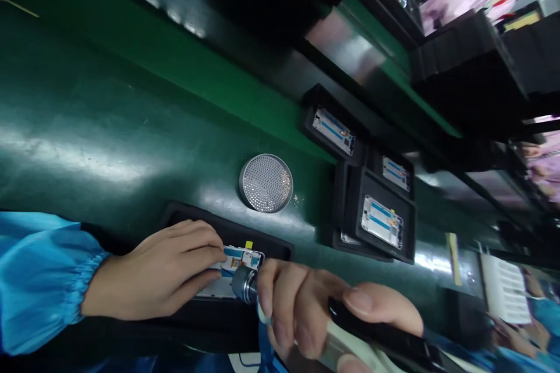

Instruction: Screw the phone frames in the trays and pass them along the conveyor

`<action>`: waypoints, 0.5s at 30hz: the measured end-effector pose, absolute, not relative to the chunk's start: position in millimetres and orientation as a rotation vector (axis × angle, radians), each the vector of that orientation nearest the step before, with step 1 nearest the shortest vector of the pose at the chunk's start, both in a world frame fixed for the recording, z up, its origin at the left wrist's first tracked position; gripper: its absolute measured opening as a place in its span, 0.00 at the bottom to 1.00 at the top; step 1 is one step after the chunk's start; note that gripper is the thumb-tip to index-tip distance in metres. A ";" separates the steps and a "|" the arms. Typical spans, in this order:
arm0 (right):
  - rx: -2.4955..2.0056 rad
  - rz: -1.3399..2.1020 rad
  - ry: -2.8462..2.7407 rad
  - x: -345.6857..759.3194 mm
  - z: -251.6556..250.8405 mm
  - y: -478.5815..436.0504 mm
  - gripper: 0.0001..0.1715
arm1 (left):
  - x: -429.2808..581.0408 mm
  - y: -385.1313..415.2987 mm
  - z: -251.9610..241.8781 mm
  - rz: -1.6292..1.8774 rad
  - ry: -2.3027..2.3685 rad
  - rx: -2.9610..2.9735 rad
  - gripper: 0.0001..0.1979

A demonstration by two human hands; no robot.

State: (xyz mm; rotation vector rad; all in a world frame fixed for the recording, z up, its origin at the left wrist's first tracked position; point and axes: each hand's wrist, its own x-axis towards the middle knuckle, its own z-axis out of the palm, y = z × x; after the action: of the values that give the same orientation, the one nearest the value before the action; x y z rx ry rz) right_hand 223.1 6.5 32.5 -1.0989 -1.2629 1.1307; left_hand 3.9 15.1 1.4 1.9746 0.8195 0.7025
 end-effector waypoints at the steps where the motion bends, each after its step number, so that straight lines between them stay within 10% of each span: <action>1: -1.020 1.124 -1.257 221.0 32.2 6.9 0.11 | 4.1 14.8 0.8 0.706 0.818 1.985 0.11; 15: -0.931 1.159 -1.168 196.9 49.1 9.6 0.08 | 5.5 16.1 -1.5 0.703 0.801 2.050 0.13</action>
State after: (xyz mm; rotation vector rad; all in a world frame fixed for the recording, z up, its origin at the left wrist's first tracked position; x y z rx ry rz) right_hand 196.9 9.6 49.1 -0.9312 -1.1683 1.1593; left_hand 5.5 16.1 -1.5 2.0498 0.8009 0.7033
